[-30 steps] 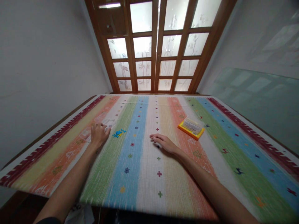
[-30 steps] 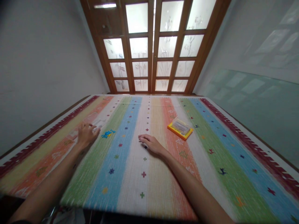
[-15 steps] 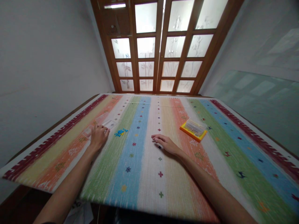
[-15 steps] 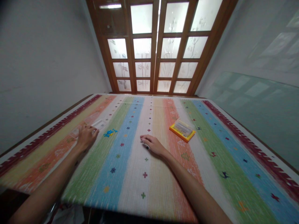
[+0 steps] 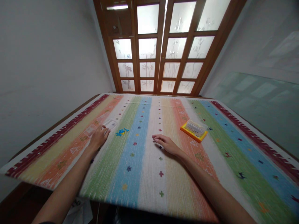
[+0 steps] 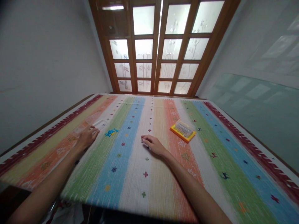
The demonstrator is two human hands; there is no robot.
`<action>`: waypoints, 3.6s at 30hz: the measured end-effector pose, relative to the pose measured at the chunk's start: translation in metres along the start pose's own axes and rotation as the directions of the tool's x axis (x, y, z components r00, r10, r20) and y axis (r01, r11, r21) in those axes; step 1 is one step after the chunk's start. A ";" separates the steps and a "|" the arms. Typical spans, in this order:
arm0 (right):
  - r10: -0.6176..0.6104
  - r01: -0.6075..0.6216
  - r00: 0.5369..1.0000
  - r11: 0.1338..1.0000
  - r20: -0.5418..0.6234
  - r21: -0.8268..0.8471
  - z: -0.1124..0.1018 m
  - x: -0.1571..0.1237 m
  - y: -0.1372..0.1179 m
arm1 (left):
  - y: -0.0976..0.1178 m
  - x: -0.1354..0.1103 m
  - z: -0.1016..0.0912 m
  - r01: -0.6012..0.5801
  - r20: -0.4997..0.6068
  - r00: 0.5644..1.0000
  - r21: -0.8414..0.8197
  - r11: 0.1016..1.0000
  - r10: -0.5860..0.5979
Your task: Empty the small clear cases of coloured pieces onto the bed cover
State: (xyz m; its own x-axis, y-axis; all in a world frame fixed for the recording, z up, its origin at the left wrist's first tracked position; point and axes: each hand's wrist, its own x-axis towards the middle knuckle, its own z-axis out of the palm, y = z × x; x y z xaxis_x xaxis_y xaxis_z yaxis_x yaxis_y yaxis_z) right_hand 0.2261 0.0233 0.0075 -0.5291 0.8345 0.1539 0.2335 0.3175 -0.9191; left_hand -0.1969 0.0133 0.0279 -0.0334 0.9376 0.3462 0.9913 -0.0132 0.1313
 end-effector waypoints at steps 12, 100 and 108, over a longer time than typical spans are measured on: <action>-0.010 0.009 1.000 1.000 -0.005 -0.012 0.000 0.000 -0.001 | -0.007 -0.003 0.004 0.109 -0.031 0.993 -0.123 0.986 -0.113; -0.127 0.204 0.979 0.623 0.160 -0.755 -0.001 -0.032 -0.043 | 0.085 0.018 0.040 -0.167 -0.111 0.986 -0.520 0.838 0.128; -0.102 0.286 0.957 0.188 0.271 -0.939 0.029 -0.029 -0.041 | 0.143 -0.024 0.015 -0.408 -0.003 0.853 -0.628 0.663 0.522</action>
State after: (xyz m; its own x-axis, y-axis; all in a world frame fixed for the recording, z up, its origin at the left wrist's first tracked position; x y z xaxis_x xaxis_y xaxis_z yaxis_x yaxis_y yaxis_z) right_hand 0.2079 -0.0272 0.0299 -0.7515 0.6441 0.1428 0.6589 0.7219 0.2116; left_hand -0.0521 -0.0059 0.0244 0.4887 0.7918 0.3664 0.5902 -0.6093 0.5296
